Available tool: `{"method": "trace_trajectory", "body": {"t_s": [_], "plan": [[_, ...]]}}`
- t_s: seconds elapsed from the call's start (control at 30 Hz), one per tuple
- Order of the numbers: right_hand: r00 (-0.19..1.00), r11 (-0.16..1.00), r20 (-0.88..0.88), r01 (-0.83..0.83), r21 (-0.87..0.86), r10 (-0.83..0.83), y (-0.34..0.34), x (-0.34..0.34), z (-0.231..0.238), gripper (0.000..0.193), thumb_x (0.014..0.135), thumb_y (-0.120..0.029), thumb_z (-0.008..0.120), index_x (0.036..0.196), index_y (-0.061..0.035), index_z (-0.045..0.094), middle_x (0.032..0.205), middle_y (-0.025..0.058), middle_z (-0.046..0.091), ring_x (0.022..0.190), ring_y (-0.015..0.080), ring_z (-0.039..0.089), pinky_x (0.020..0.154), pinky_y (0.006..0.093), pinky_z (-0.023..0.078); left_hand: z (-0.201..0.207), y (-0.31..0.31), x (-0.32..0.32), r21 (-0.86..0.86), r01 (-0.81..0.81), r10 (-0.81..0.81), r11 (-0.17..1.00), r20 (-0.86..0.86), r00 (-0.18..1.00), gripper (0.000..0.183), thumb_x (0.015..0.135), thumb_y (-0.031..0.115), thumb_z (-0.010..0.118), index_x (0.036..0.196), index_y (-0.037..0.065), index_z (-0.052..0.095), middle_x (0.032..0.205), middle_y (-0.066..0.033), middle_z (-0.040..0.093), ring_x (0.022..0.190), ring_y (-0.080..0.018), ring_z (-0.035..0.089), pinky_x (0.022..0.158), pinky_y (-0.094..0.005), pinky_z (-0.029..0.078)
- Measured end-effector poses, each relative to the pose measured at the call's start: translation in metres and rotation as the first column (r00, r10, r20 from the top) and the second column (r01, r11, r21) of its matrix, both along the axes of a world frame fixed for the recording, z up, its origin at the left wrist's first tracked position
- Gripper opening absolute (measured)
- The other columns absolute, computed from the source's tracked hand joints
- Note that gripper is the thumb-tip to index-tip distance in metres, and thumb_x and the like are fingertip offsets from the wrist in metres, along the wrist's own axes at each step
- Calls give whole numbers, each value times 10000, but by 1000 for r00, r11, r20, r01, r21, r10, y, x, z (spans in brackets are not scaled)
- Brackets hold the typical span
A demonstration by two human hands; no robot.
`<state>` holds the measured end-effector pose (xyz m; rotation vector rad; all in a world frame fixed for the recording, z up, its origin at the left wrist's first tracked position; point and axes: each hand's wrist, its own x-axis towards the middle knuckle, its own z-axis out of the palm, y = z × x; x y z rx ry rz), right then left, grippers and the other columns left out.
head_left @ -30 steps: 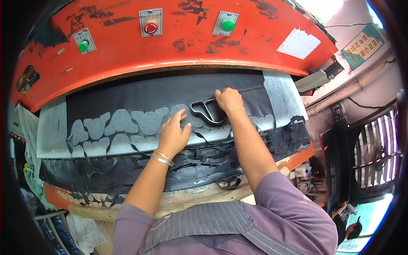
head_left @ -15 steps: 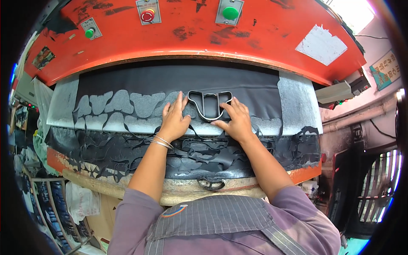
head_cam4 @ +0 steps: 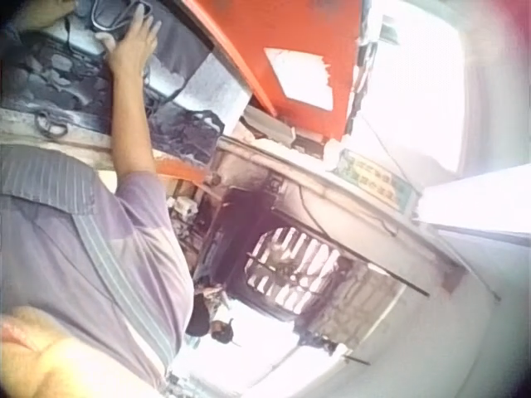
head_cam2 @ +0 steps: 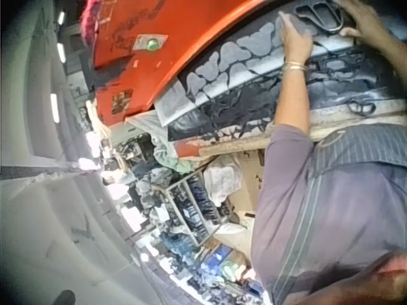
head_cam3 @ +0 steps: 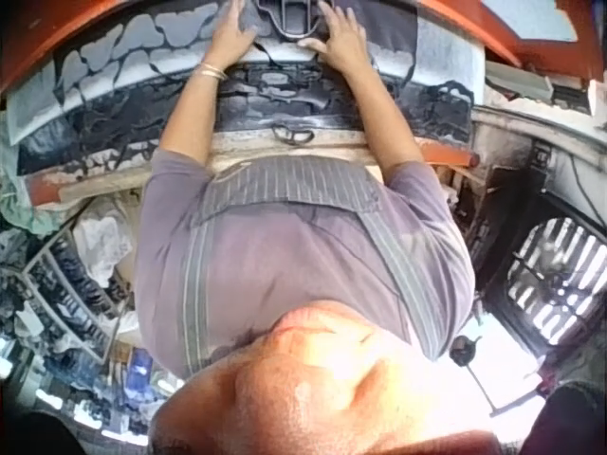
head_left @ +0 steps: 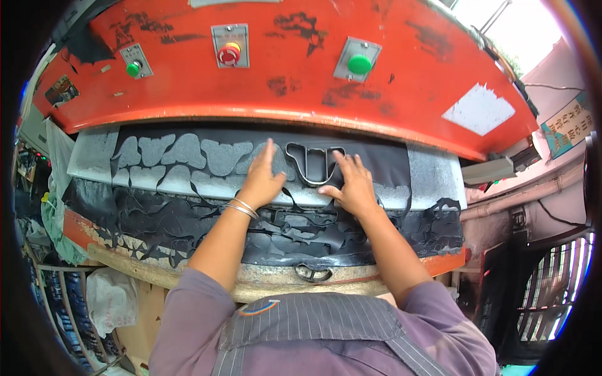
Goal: Using a metal die and a hydraulic press to cut shoe components from a sheet of material.
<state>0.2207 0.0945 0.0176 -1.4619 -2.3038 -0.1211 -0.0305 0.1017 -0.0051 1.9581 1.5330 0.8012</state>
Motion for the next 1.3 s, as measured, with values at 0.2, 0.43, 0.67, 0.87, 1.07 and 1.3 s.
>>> {"method": "trace_trajectory", "body": {"t_s": [0.2,0.43,0.67,0.87,1.07,1.3], "plan": [[789,998,-614,7,66,35,-1,-12,104,753,734,-327,806,1327,-25,453,1090,158,585,943,256,599,808,367,501,63,29,-145,352,-578,308,736,586,749,229,949,178,563,1099,28,648,1076,-98,656,1024,-168,594,911,-315,459],[492,995,-865,-10,103,95,19,-22,137,334,807,-144,762,967,-10,502,698,28,576,627,74,546,558,246,475,139,13,-214,764,-486,627,424,140,766,364,983,260,497,736,-3,537,710,-58,529,717,-133,510,665,-317,409],[963,929,-256,-170,-329,85,-99,11,52,398,817,-446,686,931,-74,605,830,149,647,781,357,638,676,421,503,49,-102,-97,205,-201,175,958,136,975,326,874,193,641,619,14,543,661,-111,550,598,-212,528,586,-332,437],[976,921,24,-195,-338,216,-184,14,-20,553,641,-345,797,1054,-34,600,983,135,593,965,320,562,828,404,476,2,-192,-16,67,135,-133,989,-32,991,198,812,251,672,798,56,703,783,-120,630,770,-289,598,687,-385,481],[992,963,6,-121,-242,127,-159,-12,-7,315,604,-156,757,860,-39,616,891,122,605,925,292,579,790,374,505,6,-179,-17,251,19,26,968,-174,984,201,744,235,664,813,57,725,788,-113,627,802,-310,577,726,-405,482],[766,529,-56,-493,-690,641,-83,-25,60,271,835,-305,593,765,-49,645,674,160,631,651,343,637,660,452,524,13,-195,-33,163,13,4,987,-101,995,153,734,202,688,710,54,715,700,-112,622,691,-294,582,646,-375,479]]}}
